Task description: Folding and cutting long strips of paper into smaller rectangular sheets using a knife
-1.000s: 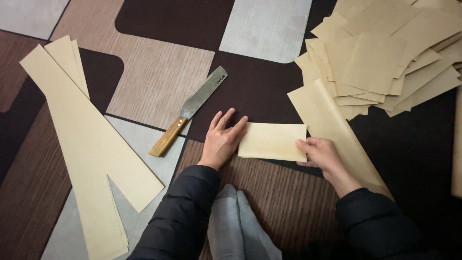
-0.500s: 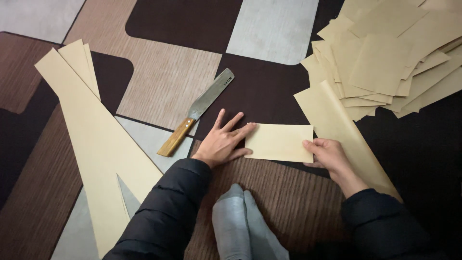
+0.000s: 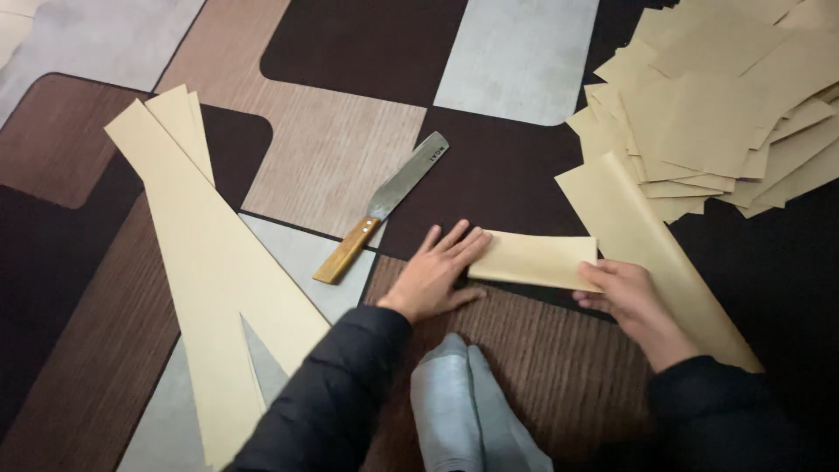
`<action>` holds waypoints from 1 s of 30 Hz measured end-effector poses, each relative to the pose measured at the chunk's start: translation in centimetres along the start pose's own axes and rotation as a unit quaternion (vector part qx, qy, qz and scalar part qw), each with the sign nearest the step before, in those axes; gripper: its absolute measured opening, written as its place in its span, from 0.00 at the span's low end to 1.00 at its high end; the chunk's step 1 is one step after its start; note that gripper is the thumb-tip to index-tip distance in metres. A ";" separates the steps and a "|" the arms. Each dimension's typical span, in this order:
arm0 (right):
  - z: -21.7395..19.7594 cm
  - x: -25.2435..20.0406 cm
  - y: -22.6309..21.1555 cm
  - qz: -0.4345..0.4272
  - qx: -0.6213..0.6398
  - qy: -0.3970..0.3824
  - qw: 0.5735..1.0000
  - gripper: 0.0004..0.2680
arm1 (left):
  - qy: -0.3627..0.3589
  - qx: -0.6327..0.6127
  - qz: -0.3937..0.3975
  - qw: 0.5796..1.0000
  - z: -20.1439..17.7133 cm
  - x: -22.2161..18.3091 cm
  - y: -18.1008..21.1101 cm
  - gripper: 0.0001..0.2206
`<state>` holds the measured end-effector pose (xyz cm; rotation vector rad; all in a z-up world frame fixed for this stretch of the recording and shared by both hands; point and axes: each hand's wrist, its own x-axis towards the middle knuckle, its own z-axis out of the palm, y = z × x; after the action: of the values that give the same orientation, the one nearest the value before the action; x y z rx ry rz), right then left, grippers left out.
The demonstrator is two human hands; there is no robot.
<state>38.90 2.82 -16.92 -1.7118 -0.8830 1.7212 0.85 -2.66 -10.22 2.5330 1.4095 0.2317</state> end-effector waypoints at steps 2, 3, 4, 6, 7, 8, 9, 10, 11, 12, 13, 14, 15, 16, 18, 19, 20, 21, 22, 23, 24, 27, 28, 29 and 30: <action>-1.6 -0.1 -0.2 0.020 0.033 -0.010 0.999 0.22 | 0.116 -0.143 -0.029 0.983 1.6 0.2 0.4 0.30; -1.7 -1.2 -1.2 0.019 0.030 -0.005 0.999 0.22 | 0.119 -0.147 -0.026 0.982 0.8 0.7 1.2 0.30; -1.8 -2.3 -2.1 0.034 0.033 -0.023 0.999 0.23 | 0.177 -0.232 -0.045 0.956 -0.1 1.3 1.9 0.19; -1.3 -5.9 -5.7 0.048 0.033 -0.036 0.998 0.25 | 0.234 -0.319 -0.061 0.916 -2.4 2.8 3.1 0.10; -0.3 -8.2 -7.9 0.051 -0.015 -0.050 0.997 0.23 | 0.248 -0.342 -0.067 0.904 -3.9 3.3 3.4 0.08; 0.7 -10.6 -10.2 0.053 -0.063 -0.063 0.995 0.22 | 0.262 -0.365 -0.073 0.890 -5.5 3.8 3.7 0.06; 2.0 -12.4 -12.3 0.052 -0.064 -0.064 0.995 0.22 | 0.263 -0.364 -0.073 0.890 -7.0 3.8 3.9 0.06; 3.3 -14.2 -14.5 0.049 -0.062 -0.059 0.995 0.19 | 0.228 -0.382 -0.082 0.892 -8.6 3.9 4.1 0.05; 4.3 -16.1 -16.7 0.047 -0.061 -0.052 0.996 0.19 | 0.192 -0.401 -0.088 0.891 -10.1 4.2 4.4 0.07; 4.2 -16.0 -16.6 0.045 -0.062 -0.050 0.996 0.19 | 0.194 -0.402 -0.086 0.891 -10.8 4.1 4.3 0.07; 4.1 -16.0 -16.5 0.057 -0.062 -0.062 0.994 0.25 | 0.162 -0.388 -0.112 0.900 -11.4 4.1 4.2 0.07; 4.0 -15.9 -16.4 0.069 -0.063 -0.075 0.993 0.34 | 0.130 -0.374 -0.138 0.908 -12.0 4.1 4.1 0.07; 3.5 -14.9 -15.0 0.067 -0.064 -0.073 0.993 0.34 | 0.131 -0.375 -0.136 0.908 -11.3 4.2 3.8 0.07; 3.0 -13.8 -13.7 -0.003 -0.113 -0.114 0.987 0.23 | 0.145 -0.405 -0.126 0.894 -10.6 4.2 3.5 0.07; 3.1 -13.1 -12.4 -0.073 -0.163 -0.153 0.972 0.16 | 0.159 -0.435 -0.115 0.879 -9.6 4.3 3.3 0.08; 3.6 -13.5 -12.5 -0.076 -0.170 -0.162 0.969 0.13 | 0.154 -0.459 -0.121 0.866 -9.3 4.3 3.4 0.08; 4.2 -13.9 -12.6 -0.078 -0.177 -0.170 0.966 0.11 | 0.148 -0.483 -0.127 0.854 -9.0 4.4 3.5 0.09; 4.4 -13.7 -12.5 -0.078 -0.179 -0.171 0.966 0.11 | 0.150 -0.483 -0.128 0.853 -10.0 4.3 4.1 0.09; 4.5 -13.4 -12.4 -0.076 -0.190 -0.182 0.962 0.10 | 0.152 -0.493 -0.132 0.846 -10.9 4.1 4.6 0.10; 4.6 -13.2 -12.3 -0.074 -0.200 -0.194 0.957 0.10 | 0.153 -0.502 -0.138 0.840 -11.9 4.0 5.2 0.10; 4.8 -13.1 -12.1 -0.074 -0.201 -0.195 0.957 0.10 | 0.154 -0.502 -0.138 0.840 -11.6 4.1 5.0 0.10; 4.6 -12.5 -11.5 -0.066 -0.199 -0.201 0.957 0.09 | 0.156 -0.496 -0.150 0.841 -10.9 4.5 4.5 0.08; 4.4 -12.3 -11.3 -0.064 -0.205 -0.215 0.953 0.09 | 0.145 -0.498 -0.148 0.842 -10.8 4.5 4.4 0.08; 4.3 -12.1 -11.0 -0.061 -0.210 -0.230 0.948 0.09 | 0.134 -0.498 -0.147 0.844 -10.8 4.4 4.3 0.09; 4.5 -12.7 -11.4 -0.062 -0.210 -0.230 0.948 0.09 | 0.134 -0.498 -0.146 0.844 -11.1 4.4 4.6 0.09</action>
<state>34.16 -0.13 -0.18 -1.4682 -1.6295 1.9838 4.16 0.14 1.85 1.4453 1.2430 0.9917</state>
